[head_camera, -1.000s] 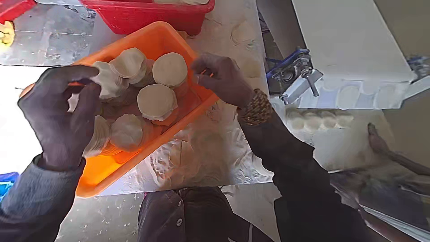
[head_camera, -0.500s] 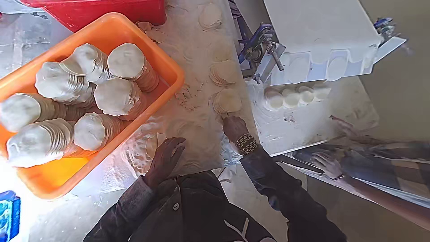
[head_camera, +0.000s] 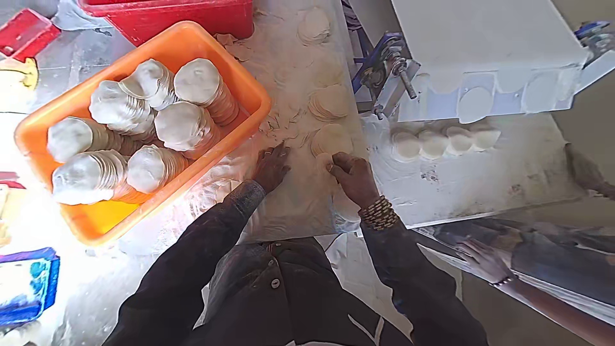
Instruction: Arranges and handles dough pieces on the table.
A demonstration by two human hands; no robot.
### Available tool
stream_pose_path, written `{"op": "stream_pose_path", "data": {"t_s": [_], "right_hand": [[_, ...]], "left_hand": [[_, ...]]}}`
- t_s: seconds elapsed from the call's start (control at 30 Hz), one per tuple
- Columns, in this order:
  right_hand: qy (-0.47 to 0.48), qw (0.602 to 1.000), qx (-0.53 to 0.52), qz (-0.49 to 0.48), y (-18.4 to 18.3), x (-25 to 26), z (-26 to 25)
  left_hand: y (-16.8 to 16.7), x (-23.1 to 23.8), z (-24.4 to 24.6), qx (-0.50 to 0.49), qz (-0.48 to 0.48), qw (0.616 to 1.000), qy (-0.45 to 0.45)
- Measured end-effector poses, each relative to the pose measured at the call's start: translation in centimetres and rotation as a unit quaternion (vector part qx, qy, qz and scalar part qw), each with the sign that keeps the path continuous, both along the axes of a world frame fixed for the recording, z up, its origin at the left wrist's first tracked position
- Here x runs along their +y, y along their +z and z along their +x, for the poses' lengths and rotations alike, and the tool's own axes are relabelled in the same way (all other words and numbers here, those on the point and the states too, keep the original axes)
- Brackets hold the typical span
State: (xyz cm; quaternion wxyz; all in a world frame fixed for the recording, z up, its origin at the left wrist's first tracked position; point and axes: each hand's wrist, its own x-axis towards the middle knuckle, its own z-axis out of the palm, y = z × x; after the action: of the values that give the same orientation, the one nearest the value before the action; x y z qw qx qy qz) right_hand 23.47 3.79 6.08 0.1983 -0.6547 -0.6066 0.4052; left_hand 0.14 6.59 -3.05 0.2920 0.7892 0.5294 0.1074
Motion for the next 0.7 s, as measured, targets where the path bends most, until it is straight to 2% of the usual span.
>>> {"op": "stream_pose_path", "data": {"t_s": [0.07, 0.1, 0.17, 0.23, 0.27, 0.3, 0.37, 0.47, 0.5, 0.6, 0.7], "right_hand": [[-0.072, 0.988, 0.139, 0.007, 0.3, -1.4, 0.0], [-0.096, 0.973, 0.208, 0.004, 0.6, -2.1, -0.3], [-0.108, 0.954, 0.279, 0.006, 0.8, -3.3, -1.3], [-0.095, 0.948, 0.304, 0.011, 0.7, -4.0, -2.3], [-0.089, 0.946, 0.311, 0.011, 0.6, -4.2, -2.8], [-0.087, 0.944, 0.318, 0.011, 0.5, -4.2, -3.1], [-0.086, 0.934, 0.347, -0.006, 0.4, -4.1, -3.4], [-0.096, 0.893, 0.429, -0.093, 0.0, -3.9, -4.1], [-0.109, 0.891, 0.427, -0.108, -0.2, -3.9, -4.6], [-0.142, 0.920, 0.355, -0.086, -1.0, -4.2, -6.4], [-0.072, 0.912, 0.392, -0.093, -1.9, -4.9, -7.6]], "left_hand": [[2.1, -1.5, 1.1, -0.161, -0.002, 0.983, 0.089], [3.4, -2.6, 1.8, -0.253, -0.054, 0.958, 0.123], [5.7, -5.1, 3.3, -0.429, -0.217, 0.861, 0.168], [7.4, -6.9, 4.2, -0.525, -0.359, 0.746, 0.196], [7.8, -7.4, 4.5, -0.551, -0.389, 0.704, 0.223], [8.1, -7.8, 4.4, -0.562, -0.386, 0.690, 0.243], [7.8, -8.1, 3.5, -0.560, -0.316, 0.721, 0.260], [7.2, -8.2, 1.8, -0.514, -0.181, 0.800, 0.251], [7.0, -8.3, 1.3, -0.485, -0.131, 0.827, 0.251], [6.1, -8.6, 0.5, -0.345, 0.086, 0.907, 0.227], [4.7, -9.5, 0.2, -0.221, 0.198, 0.943, 0.152]]}}
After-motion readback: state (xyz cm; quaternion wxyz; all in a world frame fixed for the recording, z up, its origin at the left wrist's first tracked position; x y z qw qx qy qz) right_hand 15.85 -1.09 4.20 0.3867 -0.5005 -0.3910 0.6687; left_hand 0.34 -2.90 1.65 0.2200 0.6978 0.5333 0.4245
